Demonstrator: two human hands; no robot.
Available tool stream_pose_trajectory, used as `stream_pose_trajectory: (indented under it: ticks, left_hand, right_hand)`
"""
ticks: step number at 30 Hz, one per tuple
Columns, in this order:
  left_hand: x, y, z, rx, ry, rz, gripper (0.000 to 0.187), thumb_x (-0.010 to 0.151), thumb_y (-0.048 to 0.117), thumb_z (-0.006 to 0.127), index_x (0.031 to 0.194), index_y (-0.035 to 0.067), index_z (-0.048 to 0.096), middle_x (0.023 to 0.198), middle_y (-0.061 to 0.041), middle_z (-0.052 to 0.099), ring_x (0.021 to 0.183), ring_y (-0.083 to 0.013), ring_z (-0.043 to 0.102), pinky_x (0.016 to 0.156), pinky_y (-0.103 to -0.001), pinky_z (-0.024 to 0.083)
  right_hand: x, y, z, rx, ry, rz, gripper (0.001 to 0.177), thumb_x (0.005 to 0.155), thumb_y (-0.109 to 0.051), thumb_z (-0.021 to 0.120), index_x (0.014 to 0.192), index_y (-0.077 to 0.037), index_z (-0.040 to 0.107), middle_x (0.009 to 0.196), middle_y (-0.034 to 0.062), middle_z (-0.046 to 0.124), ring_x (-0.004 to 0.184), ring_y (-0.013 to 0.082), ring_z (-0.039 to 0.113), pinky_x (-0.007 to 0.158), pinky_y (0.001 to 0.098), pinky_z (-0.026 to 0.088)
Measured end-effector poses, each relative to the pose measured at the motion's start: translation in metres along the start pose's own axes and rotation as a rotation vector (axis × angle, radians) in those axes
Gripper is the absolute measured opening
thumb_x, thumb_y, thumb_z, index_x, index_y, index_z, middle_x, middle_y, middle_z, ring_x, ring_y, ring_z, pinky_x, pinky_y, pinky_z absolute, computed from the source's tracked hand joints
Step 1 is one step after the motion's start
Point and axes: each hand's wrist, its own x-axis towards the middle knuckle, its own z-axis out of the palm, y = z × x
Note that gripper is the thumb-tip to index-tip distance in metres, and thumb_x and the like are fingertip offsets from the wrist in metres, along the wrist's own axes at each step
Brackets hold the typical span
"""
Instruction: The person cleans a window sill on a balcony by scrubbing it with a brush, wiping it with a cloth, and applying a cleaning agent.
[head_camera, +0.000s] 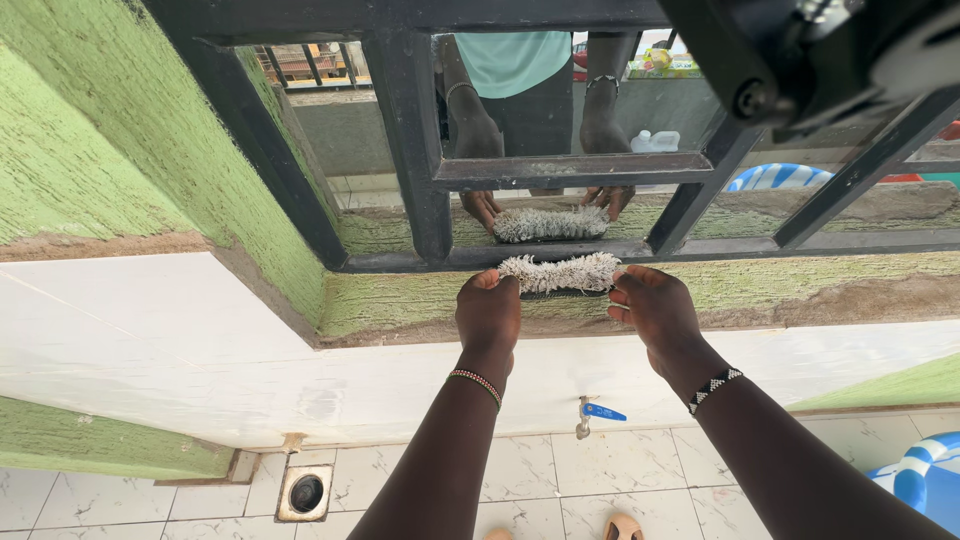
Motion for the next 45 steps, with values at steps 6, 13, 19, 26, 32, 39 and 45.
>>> stream_pose_trajectory:
  ticks: [6,13,19,26,32,39,45]
  left_hand:
    - [-0.002,-0.006,0.016,-0.010,-0.052,0.003,0.055,0.090,0.023,0.062,0.141,0.003,0.055,0.143,-0.015,0.062,0.132,-0.0246,0.061,0.112,-0.036,0.046]
    - [0.006,-0.011,0.014,-0.029,-0.038,0.050,0.061,0.089,0.021,0.061,0.146,0.001,0.050,0.149,-0.019,0.054,0.140,-0.0268,0.054,0.115,-0.037,0.042]
    - [0.015,-0.008,-0.004,-0.027,-0.226,0.043,0.070,0.087,0.021,0.064,0.150,-0.002,0.043,0.153,-0.020,0.049,0.144,-0.0264,0.048,0.118,-0.038,0.036]
    - [0.013,-0.001,-0.002,0.036,-0.340,0.012,0.080,0.082,0.024,0.064,0.153,-0.003,0.037,0.154,-0.025,0.049,0.143,-0.0306,0.050,0.119,-0.040,0.036]
    - [-0.012,0.001,-0.001,0.313,0.003,0.181,0.042,0.086,0.020,0.066,0.121,-0.001,0.057,0.127,-0.018,0.057,0.105,-0.0280,0.066,0.093,-0.041,0.054]
    - [-0.024,-0.015,0.035,0.173,-0.149,0.364,0.012,0.084,0.013,0.063,0.093,0.007,0.068,0.087,-0.005,0.070,0.078,-0.0146,0.067,0.077,-0.032,0.056]
    - [-0.040,-0.012,0.051,0.212,-0.207,0.403,0.013,0.085,0.014,0.064,0.094,0.006,0.068,0.087,-0.003,0.069,0.077,-0.0135,0.068,0.076,-0.031,0.055]
  right_hand:
    - [0.003,-0.002,-0.014,-0.032,0.023,0.011,0.053,0.097,-0.019,0.062,0.142,0.008,0.051,0.120,0.0144,0.066,0.108,0.0221,0.067,0.091,0.0352,0.059]
    - [0.009,0.001,-0.009,-0.030,-0.025,0.024,0.056,0.095,-0.016,0.064,0.143,0.009,0.051,0.121,0.0162,0.066,0.108,0.0241,0.067,0.092,0.0360,0.059]
    - [0.010,0.008,-0.002,0.025,0.003,-0.008,0.057,0.096,-0.013,0.060,0.145,0.011,0.046,0.122,0.0160,0.065,0.107,0.0233,0.067,0.092,0.0378,0.059]
    - [0.010,0.011,-0.006,-0.025,0.031,-0.039,0.068,0.094,-0.014,0.063,0.151,0.010,0.034,0.130,0.0123,0.058,0.109,0.0197,0.064,0.092,0.0379,0.058]
    - [0.007,0.022,-0.012,-0.039,0.061,-0.045,0.070,0.092,-0.008,0.063,0.154,0.005,0.033,0.128,0.0149,0.052,0.109,0.0208,0.061,0.092,0.0371,0.057]
    - [-0.021,0.023,-0.019,-0.014,0.076,-0.038,0.065,0.092,-0.007,0.061,0.151,0.002,0.037,0.126,0.0125,0.057,0.108,0.0196,0.063,0.093,0.0333,0.057]
    - [-0.035,0.013,-0.031,-0.140,-0.039,0.035,0.064,0.092,-0.016,0.064,0.151,-0.007,0.042,0.132,0.0075,0.061,0.115,0.0181,0.062,0.095,0.0402,0.054]
